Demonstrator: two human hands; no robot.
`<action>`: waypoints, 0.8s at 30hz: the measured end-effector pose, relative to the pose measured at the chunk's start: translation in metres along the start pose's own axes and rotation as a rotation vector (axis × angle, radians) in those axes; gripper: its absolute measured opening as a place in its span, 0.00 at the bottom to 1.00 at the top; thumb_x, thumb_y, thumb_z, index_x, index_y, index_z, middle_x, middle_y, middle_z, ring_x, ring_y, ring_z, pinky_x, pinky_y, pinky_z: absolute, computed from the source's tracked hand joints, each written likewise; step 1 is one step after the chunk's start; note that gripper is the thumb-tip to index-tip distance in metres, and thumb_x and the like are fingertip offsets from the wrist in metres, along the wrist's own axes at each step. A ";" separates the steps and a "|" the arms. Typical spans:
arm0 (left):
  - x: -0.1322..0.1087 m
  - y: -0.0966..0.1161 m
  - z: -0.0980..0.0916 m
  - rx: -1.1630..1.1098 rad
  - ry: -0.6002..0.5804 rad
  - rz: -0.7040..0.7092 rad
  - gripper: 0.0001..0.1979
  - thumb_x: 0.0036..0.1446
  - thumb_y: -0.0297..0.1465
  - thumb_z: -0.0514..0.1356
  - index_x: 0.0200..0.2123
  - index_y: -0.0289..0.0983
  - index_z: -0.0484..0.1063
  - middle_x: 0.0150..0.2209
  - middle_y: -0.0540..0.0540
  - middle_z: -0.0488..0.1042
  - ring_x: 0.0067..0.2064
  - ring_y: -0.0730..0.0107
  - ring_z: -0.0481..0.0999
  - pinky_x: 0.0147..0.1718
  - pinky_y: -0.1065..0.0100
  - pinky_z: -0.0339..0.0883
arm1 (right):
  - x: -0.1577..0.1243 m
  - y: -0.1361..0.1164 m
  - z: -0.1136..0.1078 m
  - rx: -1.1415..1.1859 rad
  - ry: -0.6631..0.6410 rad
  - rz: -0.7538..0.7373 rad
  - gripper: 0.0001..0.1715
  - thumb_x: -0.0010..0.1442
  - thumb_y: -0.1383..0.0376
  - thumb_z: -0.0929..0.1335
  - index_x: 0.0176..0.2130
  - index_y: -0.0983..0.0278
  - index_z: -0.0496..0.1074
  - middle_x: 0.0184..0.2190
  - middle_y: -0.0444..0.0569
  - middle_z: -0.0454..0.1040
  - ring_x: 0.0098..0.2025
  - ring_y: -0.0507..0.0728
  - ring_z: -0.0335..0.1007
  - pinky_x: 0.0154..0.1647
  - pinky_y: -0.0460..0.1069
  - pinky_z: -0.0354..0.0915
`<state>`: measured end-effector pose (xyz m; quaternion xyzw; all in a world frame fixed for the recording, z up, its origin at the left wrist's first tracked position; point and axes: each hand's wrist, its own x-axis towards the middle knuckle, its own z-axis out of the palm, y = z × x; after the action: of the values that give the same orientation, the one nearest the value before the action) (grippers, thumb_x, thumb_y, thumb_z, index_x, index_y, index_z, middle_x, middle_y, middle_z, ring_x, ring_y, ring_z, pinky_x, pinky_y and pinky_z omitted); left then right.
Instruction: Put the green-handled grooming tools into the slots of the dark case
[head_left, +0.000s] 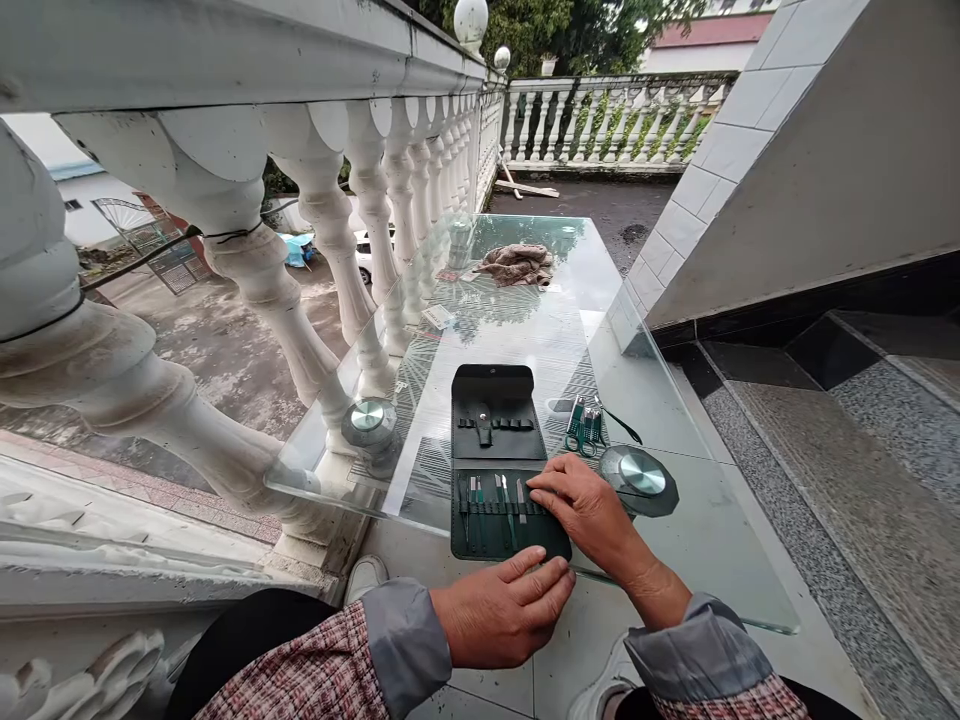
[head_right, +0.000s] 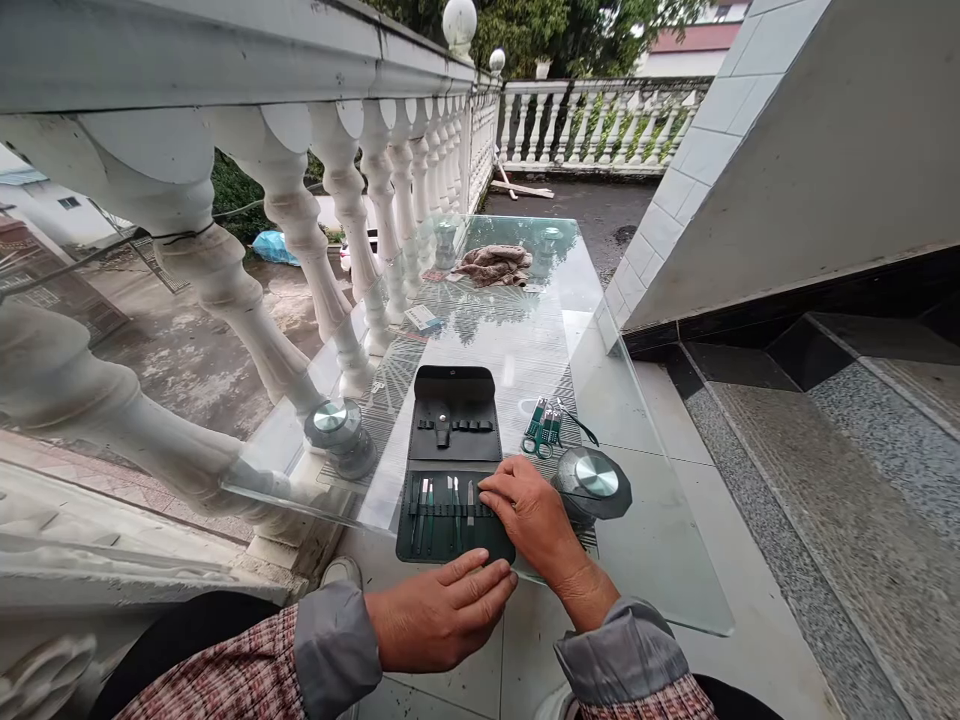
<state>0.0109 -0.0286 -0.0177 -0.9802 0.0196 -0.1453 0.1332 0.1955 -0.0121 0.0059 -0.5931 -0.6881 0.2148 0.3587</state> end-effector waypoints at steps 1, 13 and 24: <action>0.000 0.000 0.001 0.000 -0.002 -0.004 0.16 0.62 0.26 0.49 0.48 0.28 0.70 0.56 0.37 0.63 0.58 0.55 0.62 0.57 0.55 0.56 | 0.000 0.000 0.000 0.008 0.008 0.004 0.09 0.56 0.63 0.65 0.33 0.59 0.75 0.32 0.49 0.69 0.37 0.56 0.66 0.40 0.53 0.63; -0.001 -0.004 0.001 0.038 -0.004 0.044 0.16 0.63 0.27 0.48 0.50 0.28 0.69 0.57 0.37 0.63 0.57 0.55 0.63 0.58 0.56 0.57 | -0.015 0.028 -0.037 -0.060 0.254 0.315 0.19 0.53 0.55 0.64 0.40 0.62 0.74 0.32 0.48 0.72 0.30 0.54 0.66 0.35 0.50 0.63; 0.003 0.004 0.006 -0.039 0.084 0.148 0.17 0.63 0.28 0.47 0.48 0.26 0.70 0.55 0.37 0.65 0.56 0.58 0.64 0.58 0.59 0.57 | -0.032 0.015 -0.038 -0.057 0.108 0.197 0.10 0.56 0.59 0.64 0.33 0.61 0.71 0.32 0.46 0.73 0.34 0.54 0.68 0.36 0.49 0.63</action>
<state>0.0158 -0.0314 -0.0237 -0.9716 0.1004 -0.1754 0.1233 0.2355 -0.0451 0.0118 -0.6786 -0.6120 0.1970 0.3552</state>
